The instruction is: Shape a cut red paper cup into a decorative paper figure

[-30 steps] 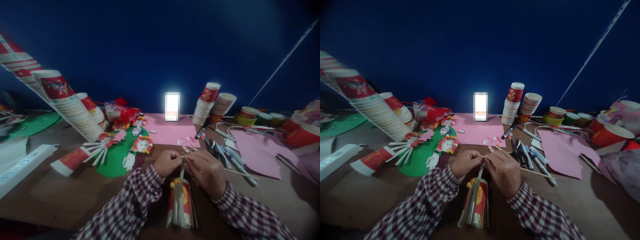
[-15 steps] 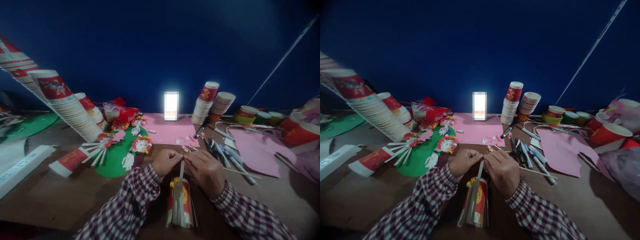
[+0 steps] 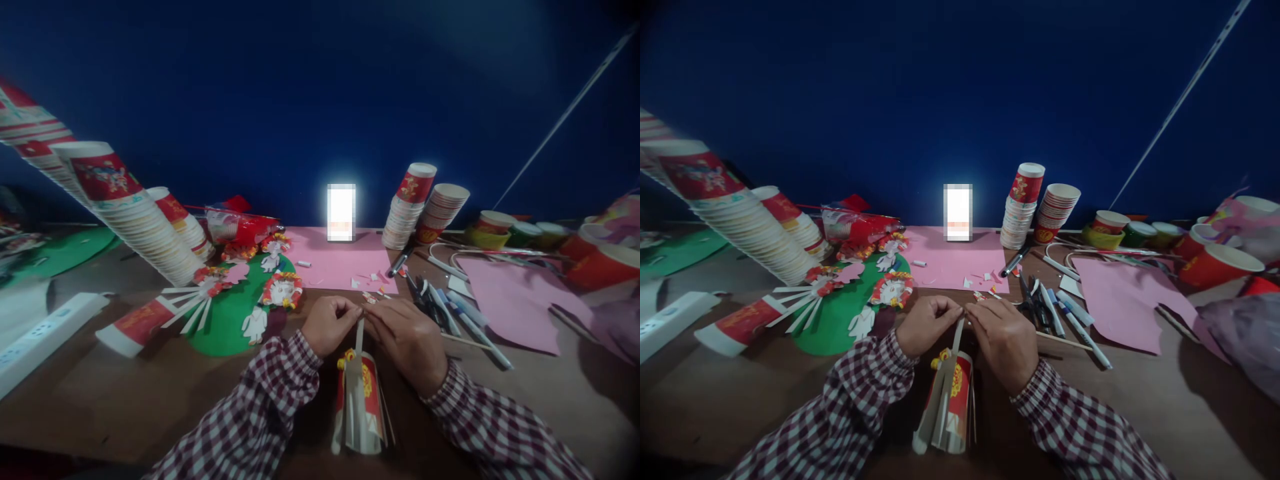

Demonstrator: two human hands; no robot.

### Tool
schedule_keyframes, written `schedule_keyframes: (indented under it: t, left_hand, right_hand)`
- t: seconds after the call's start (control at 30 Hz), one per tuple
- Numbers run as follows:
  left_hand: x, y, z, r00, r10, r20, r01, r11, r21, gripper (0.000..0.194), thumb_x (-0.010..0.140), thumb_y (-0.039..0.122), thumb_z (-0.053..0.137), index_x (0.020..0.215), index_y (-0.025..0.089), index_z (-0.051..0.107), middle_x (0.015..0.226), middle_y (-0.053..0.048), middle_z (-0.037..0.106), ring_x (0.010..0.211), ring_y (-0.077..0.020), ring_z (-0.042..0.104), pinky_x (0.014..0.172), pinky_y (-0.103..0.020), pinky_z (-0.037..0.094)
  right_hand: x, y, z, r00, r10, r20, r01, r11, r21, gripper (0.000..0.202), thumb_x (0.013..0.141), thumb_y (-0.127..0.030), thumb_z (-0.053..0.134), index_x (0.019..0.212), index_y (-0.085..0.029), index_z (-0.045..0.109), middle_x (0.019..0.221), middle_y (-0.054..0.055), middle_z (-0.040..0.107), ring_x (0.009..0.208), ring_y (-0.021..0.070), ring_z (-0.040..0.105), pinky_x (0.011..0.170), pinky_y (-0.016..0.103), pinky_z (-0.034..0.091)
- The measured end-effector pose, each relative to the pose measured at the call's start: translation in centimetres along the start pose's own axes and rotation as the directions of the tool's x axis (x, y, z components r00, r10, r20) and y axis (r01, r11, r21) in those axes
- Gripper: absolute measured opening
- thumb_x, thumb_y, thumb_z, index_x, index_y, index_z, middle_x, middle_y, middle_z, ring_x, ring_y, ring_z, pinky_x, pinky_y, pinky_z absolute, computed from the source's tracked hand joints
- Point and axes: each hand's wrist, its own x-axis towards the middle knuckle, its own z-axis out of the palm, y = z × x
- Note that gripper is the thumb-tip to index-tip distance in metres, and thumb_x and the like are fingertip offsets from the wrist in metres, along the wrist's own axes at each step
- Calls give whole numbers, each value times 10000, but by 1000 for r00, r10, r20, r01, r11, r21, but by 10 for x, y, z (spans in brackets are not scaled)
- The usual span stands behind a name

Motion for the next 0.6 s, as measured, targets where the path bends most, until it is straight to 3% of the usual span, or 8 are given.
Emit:
schedule_keyframes:
  t: [0.6]
  left_hand:
    - [-1,4,0,1000,0,13,0,1000,-6,214,715,269,522,708,91,640,691,-61,650,639,-132,565,606,-219,438]
  right_hand:
    - [0,0,2,1000,-7,14,6,999,44,229,825,-214,457,1008,-207,594,940,51,629,893,163,550,817,319,433]
